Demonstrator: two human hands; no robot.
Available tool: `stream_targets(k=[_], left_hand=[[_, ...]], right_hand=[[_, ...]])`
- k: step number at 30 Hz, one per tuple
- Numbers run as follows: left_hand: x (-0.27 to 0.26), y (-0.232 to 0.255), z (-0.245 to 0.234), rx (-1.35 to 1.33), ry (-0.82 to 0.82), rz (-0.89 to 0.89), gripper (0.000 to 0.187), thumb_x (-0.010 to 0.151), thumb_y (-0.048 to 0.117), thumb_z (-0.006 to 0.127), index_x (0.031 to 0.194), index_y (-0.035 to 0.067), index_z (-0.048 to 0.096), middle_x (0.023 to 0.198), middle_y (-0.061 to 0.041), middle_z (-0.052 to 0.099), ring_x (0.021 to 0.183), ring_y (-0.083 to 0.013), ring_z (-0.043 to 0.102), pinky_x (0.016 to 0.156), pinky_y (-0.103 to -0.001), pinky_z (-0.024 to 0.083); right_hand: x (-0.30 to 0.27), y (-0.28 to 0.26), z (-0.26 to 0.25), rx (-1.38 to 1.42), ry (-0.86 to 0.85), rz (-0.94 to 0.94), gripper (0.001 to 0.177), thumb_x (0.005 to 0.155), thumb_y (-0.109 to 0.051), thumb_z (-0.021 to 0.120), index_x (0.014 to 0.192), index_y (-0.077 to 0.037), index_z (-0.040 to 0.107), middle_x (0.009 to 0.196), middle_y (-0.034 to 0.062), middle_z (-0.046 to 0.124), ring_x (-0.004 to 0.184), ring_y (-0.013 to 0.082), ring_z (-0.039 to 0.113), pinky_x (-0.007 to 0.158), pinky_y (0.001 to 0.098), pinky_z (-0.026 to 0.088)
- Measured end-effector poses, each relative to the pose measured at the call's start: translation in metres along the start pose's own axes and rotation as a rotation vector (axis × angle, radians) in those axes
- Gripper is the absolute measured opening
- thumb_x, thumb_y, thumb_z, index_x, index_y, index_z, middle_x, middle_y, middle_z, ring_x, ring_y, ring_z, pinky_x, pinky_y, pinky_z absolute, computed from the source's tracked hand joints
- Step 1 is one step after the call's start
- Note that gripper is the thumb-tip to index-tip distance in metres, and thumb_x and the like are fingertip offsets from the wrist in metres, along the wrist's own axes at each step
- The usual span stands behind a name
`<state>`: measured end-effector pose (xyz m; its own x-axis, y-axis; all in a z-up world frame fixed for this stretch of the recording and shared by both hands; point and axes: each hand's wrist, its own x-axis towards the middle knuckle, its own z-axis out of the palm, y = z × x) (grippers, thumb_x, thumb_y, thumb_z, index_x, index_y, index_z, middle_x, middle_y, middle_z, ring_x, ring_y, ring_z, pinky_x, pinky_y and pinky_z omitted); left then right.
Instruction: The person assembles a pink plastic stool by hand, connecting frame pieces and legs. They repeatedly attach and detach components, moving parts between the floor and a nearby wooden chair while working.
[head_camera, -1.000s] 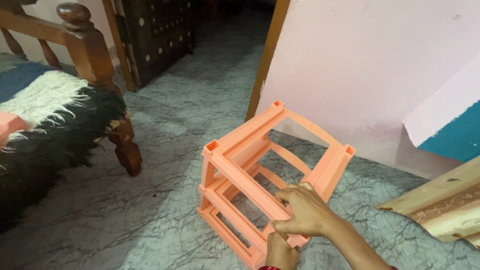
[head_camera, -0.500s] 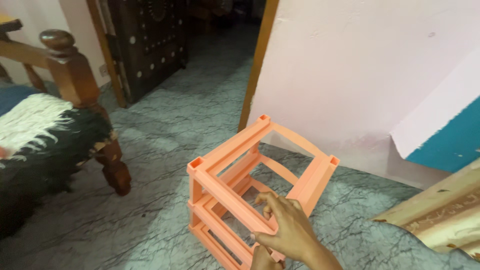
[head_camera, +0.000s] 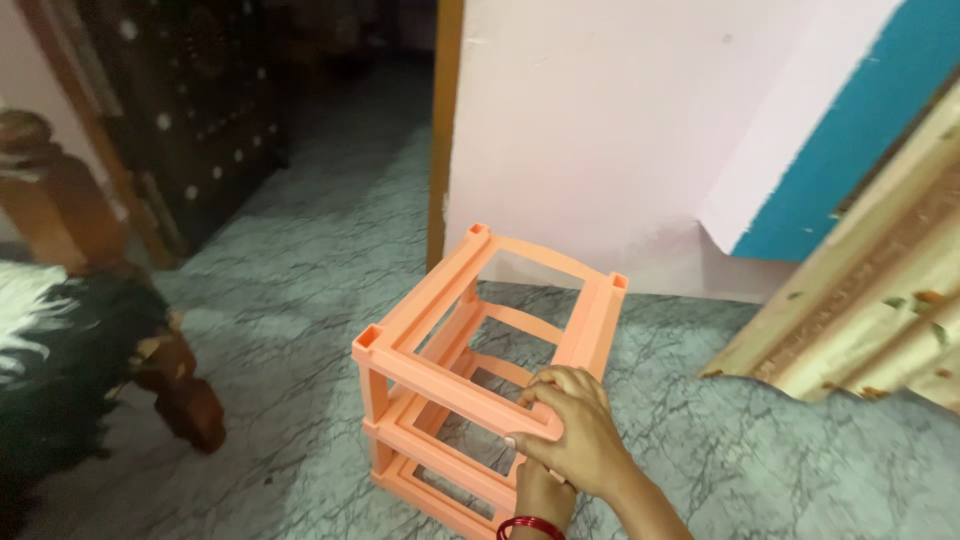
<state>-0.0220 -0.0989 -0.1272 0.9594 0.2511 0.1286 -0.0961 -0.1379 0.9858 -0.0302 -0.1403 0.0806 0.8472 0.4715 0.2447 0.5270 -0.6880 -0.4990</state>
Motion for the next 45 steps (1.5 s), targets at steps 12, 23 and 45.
stream_targets(k=[12,23,45], left_hand=[[-0.001,0.032,-0.017,0.118,-0.118,-0.07,0.041,0.085,0.012,0.068,0.126,0.009,0.063,0.108,-0.022,0.073,0.107,-0.0388,0.07,0.086,-0.049,0.055],[-0.003,0.043,-0.036,0.164,-0.187,-0.022,0.044,0.088,0.016,0.062,0.132,0.015,0.062,0.112,-0.021,0.071,0.105,-0.0398,0.069,0.084,-0.053,0.054],[-0.027,0.032,-0.056,0.37,-0.271,0.062,0.024,0.091,0.018,0.063,0.108,0.009,0.076,0.107,-0.026,0.068,0.105,-0.0451,0.063,0.09,-0.056,0.051]], right_hand=[[-0.008,-0.003,0.013,-0.026,0.012,0.043,0.043,0.07,-0.046,0.086,0.098,-0.015,0.076,0.142,0.009,0.051,0.142,0.0294,0.038,0.117,0.0536,0.023],[-0.012,-0.024,0.021,-0.155,0.011,0.145,0.05,0.072,-0.052,0.081,0.11,-0.019,0.075,0.146,0.0037,0.05,0.144,0.0259,0.037,0.12,0.0488,0.025],[-0.029,-0.098,0.012,-0.692,-0.347,0.32,0.073,0.078,-0.033,0.081,0.142,-0.028,0.048,0.163,0.0137,0.024,0.153,0.0397,0.016,0.105,0.0475,0.05]])
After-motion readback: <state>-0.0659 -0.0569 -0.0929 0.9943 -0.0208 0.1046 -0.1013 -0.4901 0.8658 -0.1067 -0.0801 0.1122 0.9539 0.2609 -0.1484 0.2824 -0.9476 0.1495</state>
